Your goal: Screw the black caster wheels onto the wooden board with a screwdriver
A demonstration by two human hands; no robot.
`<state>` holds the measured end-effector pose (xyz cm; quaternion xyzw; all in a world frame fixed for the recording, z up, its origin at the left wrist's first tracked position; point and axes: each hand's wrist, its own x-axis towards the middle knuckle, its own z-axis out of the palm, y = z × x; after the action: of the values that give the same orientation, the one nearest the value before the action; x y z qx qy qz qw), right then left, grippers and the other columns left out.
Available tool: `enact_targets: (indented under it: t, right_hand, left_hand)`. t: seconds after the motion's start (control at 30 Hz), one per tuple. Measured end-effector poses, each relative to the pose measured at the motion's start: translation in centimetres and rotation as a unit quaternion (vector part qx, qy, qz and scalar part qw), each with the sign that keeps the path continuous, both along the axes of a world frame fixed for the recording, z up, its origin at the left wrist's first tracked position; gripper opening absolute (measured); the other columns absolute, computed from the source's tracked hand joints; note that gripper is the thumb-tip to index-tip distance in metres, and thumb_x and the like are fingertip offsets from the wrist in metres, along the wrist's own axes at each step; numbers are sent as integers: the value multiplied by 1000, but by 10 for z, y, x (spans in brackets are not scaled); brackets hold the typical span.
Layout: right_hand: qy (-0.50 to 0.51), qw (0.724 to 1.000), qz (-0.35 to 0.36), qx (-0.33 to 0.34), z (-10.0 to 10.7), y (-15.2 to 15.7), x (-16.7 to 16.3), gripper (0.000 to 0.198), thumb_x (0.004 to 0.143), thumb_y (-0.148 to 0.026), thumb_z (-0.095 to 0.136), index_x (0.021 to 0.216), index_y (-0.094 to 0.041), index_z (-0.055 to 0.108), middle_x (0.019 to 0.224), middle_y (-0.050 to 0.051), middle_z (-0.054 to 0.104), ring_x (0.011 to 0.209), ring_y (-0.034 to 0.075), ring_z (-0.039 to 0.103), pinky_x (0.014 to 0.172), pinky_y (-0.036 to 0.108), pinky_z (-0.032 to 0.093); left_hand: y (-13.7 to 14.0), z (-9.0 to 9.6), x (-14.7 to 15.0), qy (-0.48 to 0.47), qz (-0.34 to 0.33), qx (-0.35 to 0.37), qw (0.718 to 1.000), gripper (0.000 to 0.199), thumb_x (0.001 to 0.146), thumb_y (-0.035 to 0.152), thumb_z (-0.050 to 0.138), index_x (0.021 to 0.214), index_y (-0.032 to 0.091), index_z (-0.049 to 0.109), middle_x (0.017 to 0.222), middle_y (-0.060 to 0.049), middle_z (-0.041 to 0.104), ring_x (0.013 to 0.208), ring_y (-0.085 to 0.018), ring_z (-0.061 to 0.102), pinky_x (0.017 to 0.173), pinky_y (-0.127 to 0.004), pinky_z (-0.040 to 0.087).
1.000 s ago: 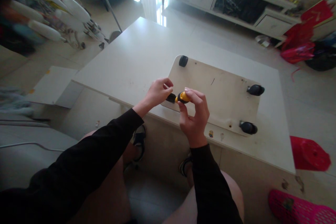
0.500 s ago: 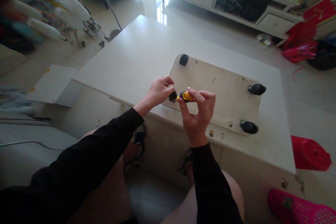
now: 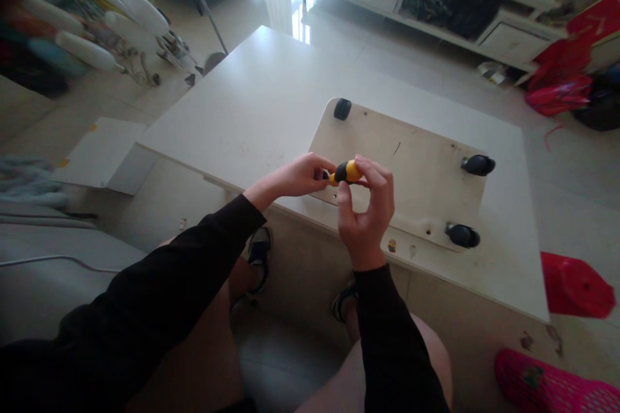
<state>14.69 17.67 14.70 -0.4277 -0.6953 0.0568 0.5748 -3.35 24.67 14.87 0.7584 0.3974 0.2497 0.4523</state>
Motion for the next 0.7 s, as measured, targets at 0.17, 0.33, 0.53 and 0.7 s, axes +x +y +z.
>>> enact_targets:
  t: [0.17,0.33,0.53,0.7]
  right_hand:
    - [-26,999,-35,32,6,0,-2,45,96,-30,73,140,-38,65,121,5,67,111,22,69,75,37,66]
    - [-16,999,-22,34,6,0,-4,52,94,-26,78,143,-40,66,117,3,67,107,20,69,72,32,64]
    - [10,1000,-5,13,-1,2,-4,59,93,-30,81,148,-40,60,122,3,69,109,21,72,82,37,64]
    - [27,1000,-8,7,-4,4,-3,58,92,-30,82,146,-39,60,126,3,68,112,20,71,80,33,65]
  left_hand:
    - [2,-3,-2,-24,-35,-38,998,12,86,17,70,84,19,81,58,4,59,53,-10,54,56,-25,42]
    - [4,-8,0,-11,2,-42,999,16,87,17,72,73,18,78,54,4,56,50,-10,55,55,-26,43]
    - [4,-9,5,-1,32,-5,999,12,83,13,77,72,18,79,59,2,64,52,-9,57,59,-25,46]
    - [3,-7,5,6,47,26,999,10,82,13,81,73,17,79,65,1,70,55,-9,59,63,-26,47]
